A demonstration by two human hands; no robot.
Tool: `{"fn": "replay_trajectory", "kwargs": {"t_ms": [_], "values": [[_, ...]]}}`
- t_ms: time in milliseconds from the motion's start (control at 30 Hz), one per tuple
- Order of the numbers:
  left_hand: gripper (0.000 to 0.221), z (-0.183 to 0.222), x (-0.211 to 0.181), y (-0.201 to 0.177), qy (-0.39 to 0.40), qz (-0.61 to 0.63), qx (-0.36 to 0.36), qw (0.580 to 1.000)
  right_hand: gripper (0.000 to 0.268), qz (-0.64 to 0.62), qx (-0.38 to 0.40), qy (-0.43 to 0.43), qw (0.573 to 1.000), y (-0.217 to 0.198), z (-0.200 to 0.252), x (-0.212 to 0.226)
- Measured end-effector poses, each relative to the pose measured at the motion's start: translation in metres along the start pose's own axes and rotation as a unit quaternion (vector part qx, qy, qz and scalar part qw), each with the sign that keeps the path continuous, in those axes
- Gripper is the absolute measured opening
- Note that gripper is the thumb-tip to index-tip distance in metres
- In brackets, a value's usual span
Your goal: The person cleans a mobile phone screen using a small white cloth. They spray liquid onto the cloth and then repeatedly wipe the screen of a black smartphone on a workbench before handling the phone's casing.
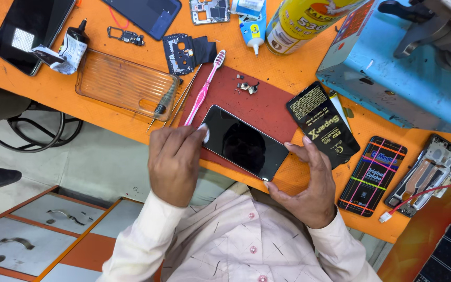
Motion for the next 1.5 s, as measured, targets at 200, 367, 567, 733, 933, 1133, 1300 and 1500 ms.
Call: {"fn": "replay_trajectory", "kwargs": {"t_ms": [200,367,567,733,933,1133,1300,1500], "values": [[0.023,-0.019,0.005,0.017,0.041,0.023,0.003,0.999,0.113,-0.006,0.003,0.008,1.000,0.002,0.002,-0.001],[0.023,-0.009,0.001,0.001,0.024,0.007,0.012,1.000,0.113,-0.002,-0.005,0.011,1.000,0.001,0.001,-0.001],[0.025,-0.021,0.000,0.017,0.050,0.011,0.023,0.998,0.113,-0.003,0.001,0.003,1.000,0.001,0.003,0.000],[0.028,-0.010,-0.006,0.016,0.045,-0.001,0.032,0.998,0.113,-0.008,-0.003,0.009,1.000,-0.001,0.000,0.001],[0.029,0.001,-0.044,0.068,0.093,0.056,0.065,0.992,0.114,-0.007,-0.003,0.008,1.000,0.001,0.002,0.001],[0.023,-0.005,-0.027,0.064,0.101,0.052,0.063,0.992,0.114,-0.005,-0.002,0.008,1.000,0.001,0.003,-0.001],[0.019,-0.012,-0.019,0.052,0.056,0.021,0.039,0.997,0.115,-0.017,-0.003,0.006,1.000,0.000,0.003,-0.001],[0.029,0.013,-0.080,0.069,0.114,0.224,0.152,0.956,0.119,-0.058,-0.017,0.004,0.998,0.001,0.006,-0.007]]}}
Point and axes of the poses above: each hand's wrist, its own z-axis away from the middle knuckle, its own y-axis out of the palm, x = y × z, the point moved 7 cm from there along -z, towards the middle knuckle, and after that the axes turned 5 degrees about z, right-handed, at the moved point
